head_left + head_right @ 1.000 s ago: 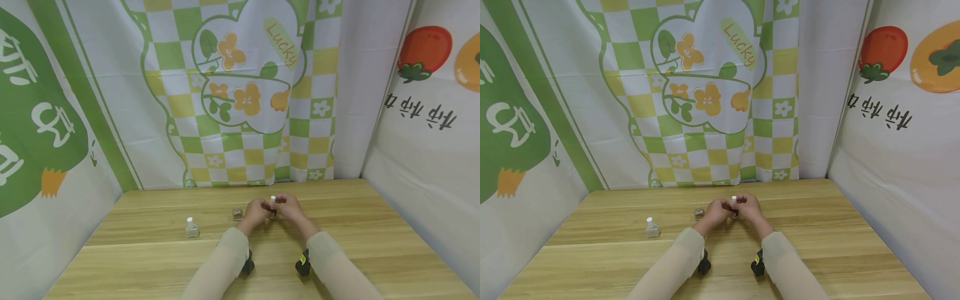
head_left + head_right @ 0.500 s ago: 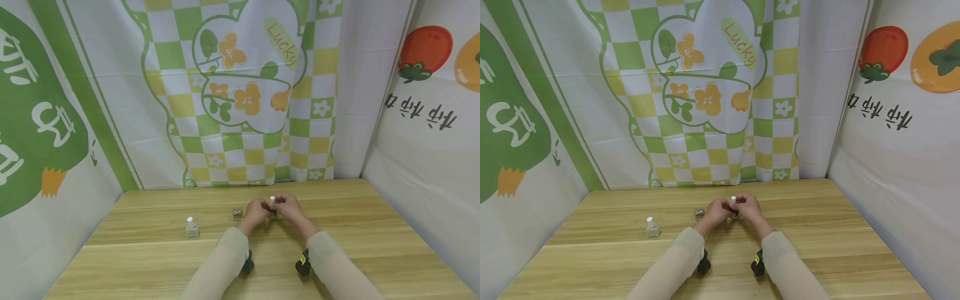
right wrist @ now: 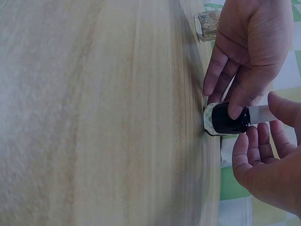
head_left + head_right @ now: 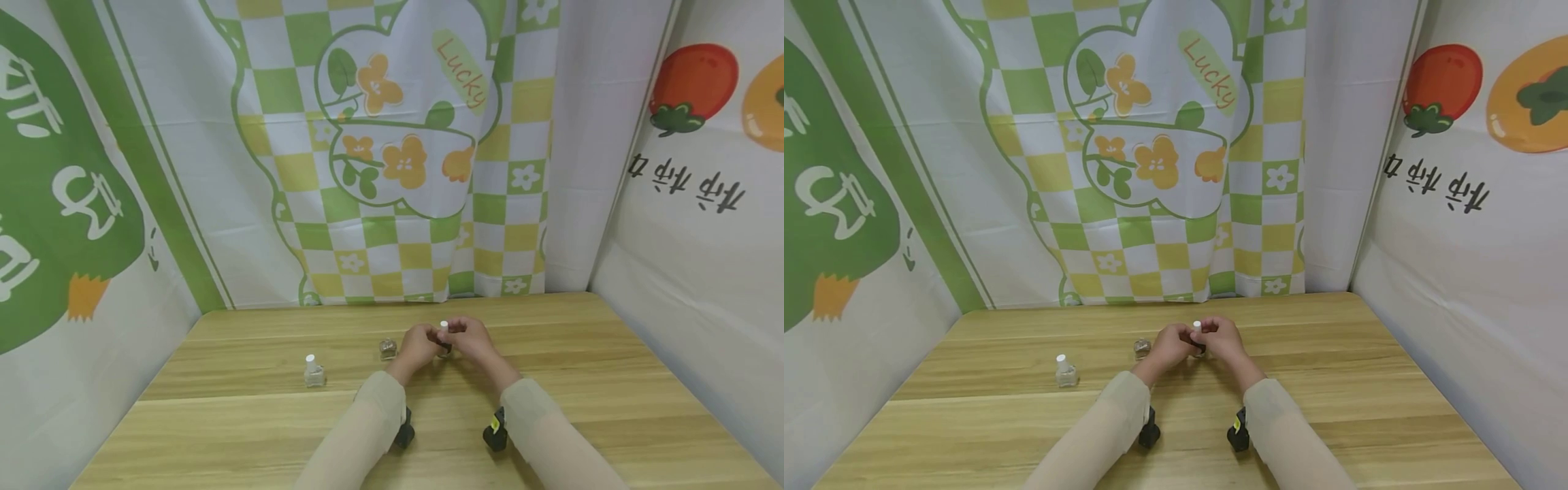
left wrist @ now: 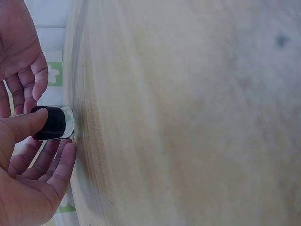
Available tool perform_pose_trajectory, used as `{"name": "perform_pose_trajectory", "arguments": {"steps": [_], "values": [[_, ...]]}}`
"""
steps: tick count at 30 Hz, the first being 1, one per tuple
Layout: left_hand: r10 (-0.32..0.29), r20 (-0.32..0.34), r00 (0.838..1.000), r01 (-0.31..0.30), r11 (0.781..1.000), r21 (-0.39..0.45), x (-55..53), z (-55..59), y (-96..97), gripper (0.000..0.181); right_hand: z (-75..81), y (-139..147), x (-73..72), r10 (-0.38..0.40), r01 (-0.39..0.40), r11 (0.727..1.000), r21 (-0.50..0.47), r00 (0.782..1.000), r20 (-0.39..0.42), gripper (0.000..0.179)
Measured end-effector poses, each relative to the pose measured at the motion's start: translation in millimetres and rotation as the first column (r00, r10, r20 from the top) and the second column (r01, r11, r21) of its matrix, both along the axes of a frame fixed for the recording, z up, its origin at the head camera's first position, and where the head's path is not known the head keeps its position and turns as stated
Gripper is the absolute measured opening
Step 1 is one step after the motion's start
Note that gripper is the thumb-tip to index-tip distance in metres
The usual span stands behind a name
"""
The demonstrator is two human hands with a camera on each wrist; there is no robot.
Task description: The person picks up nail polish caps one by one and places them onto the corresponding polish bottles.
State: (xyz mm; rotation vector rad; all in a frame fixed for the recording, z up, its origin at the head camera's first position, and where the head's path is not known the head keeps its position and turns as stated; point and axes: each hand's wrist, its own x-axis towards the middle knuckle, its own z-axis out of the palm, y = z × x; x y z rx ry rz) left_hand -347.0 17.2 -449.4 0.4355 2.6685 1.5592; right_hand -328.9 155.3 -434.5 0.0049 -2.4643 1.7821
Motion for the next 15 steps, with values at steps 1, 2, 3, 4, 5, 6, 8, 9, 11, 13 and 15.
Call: {"name": "perform_pose_trajectory", "arguments": {"steps": [1,2,3,4,5,6,8,9,11,13,15], "values": [[0.001,0.0,1.0,-0.001,1.0,-0.001,0.3,0.4,-0.7,0.02,0.3,-0.4,0.0,-0.002,0.002,1.0,0.0,1.0,0.005,0.023],[0.0,0.003,1.0,0.0,1.0,0.002,1.0,1.3,-1.3,0.021,0.9,-0.7,0.3,-0.002,0.002,1.0,0.0,1.0,0.007,0.024],[-0.002,0.002,1.0,0.002,1.0,0.004,1.7,2.2,-2.2,0.021,1.6,-0.8,0.7,0.003,-0.003,1.0,0.001,1.0,0.004,0.025],[-0.002,0.004,1.0,0.002,1.0,0.008,2.5,3.3,-3.0,0.021,2.5,-0.8,1.0,0.006,-0.006,1.0,0.003,1.0,0.003,0.025],[-0.003,0.006,1.0,0.003,1.0,0.015,3.2,4.3,-3.7,0.022,3.7,-0.8,1.5,0.011,-0.011,1.0,0.001,1.0,-0.001,0.026],[-0.003,0.009,1.0,0.003,1.0,0.025,3.8,5.5,-4.3,0.022,4.7,-0.7,1.9,0.01,-0.01,1.0,-0.006,1.0,-0.001,0.027],[-0.005,0.021,1.0,0.004,0.999,0.044,5.4,8.2,-5.4,0.022,7.1,-0.2,3.1,0.016,-0.016,1.0,-0.02,1.0,-0.004,0.028],[-0.003,0.026,1.0,0.002,0.999,0.046,5.9,9.4,-5.9,0.022,8.1,0.2,3.6,0.019,-0.019,1.0,-0.02,1.0,-0.005,0.029],[0.0,0.037,0.999,-0.002,0.998,0.057,6.4,11.5,-6.2,0.022,11.1,0.6,4.8,0.019,-0.019,0.999,-0.027,1.0,-0.001,0.03],[0.005,0.037,0.999,-0.007,0.999,0.048,6.5,13.5,-7.2,0.022,14.7,1.0,6.2,0.023,-0.023,1.0,-0.021,1.0,-0.002,0.031],[0.012,0.032,0.999,-0.014,0.999,0.047,6.2,15.6,-8.2,0.023,18.9,1.3,7.5,0.033,-0.033,0.999,-0.001,0.999,-0.014,0.033]]}}
